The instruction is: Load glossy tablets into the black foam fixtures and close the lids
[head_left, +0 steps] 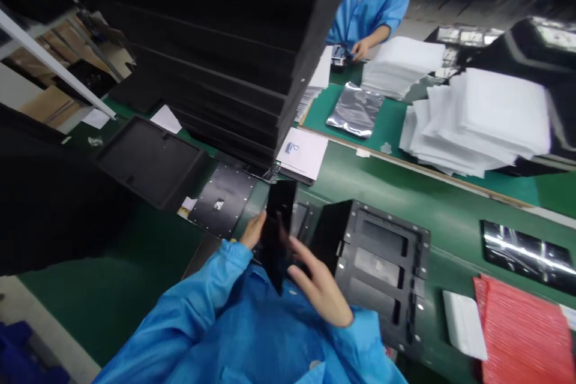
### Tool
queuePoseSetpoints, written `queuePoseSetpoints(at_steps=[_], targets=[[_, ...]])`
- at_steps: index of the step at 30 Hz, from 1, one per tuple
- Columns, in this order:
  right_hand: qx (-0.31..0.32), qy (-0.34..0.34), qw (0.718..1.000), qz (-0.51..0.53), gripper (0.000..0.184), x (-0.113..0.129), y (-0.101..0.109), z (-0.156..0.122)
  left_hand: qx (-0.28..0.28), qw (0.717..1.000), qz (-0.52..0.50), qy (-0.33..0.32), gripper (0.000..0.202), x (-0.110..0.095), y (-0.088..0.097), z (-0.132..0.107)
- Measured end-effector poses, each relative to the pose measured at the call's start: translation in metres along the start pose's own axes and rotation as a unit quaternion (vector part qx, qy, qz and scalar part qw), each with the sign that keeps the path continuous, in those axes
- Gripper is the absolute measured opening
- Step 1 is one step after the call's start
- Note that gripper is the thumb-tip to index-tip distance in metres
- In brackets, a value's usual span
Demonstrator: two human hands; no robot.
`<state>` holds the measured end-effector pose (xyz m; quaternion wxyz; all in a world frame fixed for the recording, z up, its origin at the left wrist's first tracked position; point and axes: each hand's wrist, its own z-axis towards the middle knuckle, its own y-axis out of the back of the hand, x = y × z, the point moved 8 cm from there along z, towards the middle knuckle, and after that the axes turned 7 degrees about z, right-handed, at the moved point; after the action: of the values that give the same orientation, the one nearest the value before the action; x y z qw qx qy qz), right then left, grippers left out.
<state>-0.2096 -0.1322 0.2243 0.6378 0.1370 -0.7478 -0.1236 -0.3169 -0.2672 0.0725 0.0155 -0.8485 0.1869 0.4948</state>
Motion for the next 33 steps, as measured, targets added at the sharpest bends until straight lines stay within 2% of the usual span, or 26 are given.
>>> queuePoseSetpoints(at_steps=[1,3,5,7,8,10,12,14,17,20,22,25,27,29,31,33], targets=[[0.063,0.025,0.998,-0.007,0.055,0.01,-0.025,0.006,-0.037,0.999,0.008,0.0,0.052,0.0,0.027,0.002],[0.156,0.051,0.986,-0.016,0.05,0.024,-0.056,0.01,-0.133,0.99,0.04,0.006,0.048,-0.005,0.1,0.009],[0.171,0.039,0.984,-0.029,0.045,0.025,-0.063,0.011,-0.21,0.975,0.071,0.006,0.043,-0.016,0.186,0.019],[0.147,0.009,0.988,-0.048,0.043,0.019,-0.058,0.013,-0.269,0.956,0.119,-0.007,0.042,-0.036,0.27,0.032],[0.133,-0.008,0.989,-0.057,0.044,0.014,-0.054,0.014,-0.293,0.933,0.208,-0.025,0.043,-0.051,0.305,0.039],[0.118,-0.033,0.99,-0.071,0.044,0.008,-0.052,0.017,-0.309,0.913,0.263,-0.038,0.04,-0.069,0.355,0.057],[0.121,-0.037,0.989,-0.078,0.044,0.008,-0.055,0.019,-0.303,0.906,0.295,-0.034,0.037,-0.077,0.376,0.074],[0.134,-0.026,0.987,-0.084,0.043,0.013,-0.063,0.022,-0.286,0.903,0.32,-0.025,0.047,-0.074,0.371,0.088],[0.145,-0.021,0.984,-0.1,0.044,0.018,-0.07,0.023,-0.253,0.897,0.363,0.005,0.06,-0.052,0.336,0.093],[0.133,-0.03,0.985,-0.109,0.043,0.017,-0.069,0.021,-0.225,0.877,0.422,0.046,0.062,-0.021,0.303,0.084],[0.127,-0.037,0.985,-0.109,0.043,0.015,-0.068,0.018,-0.227,0.866,0.443,0.05,0.064,-0.009,0.295,0.077],[0.134,-0.04,0.984,-0.109,0.043,0.013,-0.068,0.015,-0.238,0.864,0.441,0.044,0.065,-0.005,0.294,0.075],[0.138,-0.034,0.984,-0.109,0.042,0.015,-0.068,0.014,-0.251,0.868,0.427,0.04,0.063,-0.014,0.293,0.074],[0.133,-0.029,0.985,-0.106,0.041,0.016,-0.064,0.012,-0.278,0.874,0.398,-0.012,0.055,-0.041,0.281,0.066],[0.125,-0.031,0.986,-0.102,0.041,0.016,-0.056,0.007,-0.274,0.892,0.335,-0.128,0.044,-0.084,0.25,0.046],[0.118,-0.037,0.988,-0.098,0.041,0.013,-0.046,-0.001,-0.189,0.914,0.238,-0.269,0.037,-0.13,0.201,0.013]])
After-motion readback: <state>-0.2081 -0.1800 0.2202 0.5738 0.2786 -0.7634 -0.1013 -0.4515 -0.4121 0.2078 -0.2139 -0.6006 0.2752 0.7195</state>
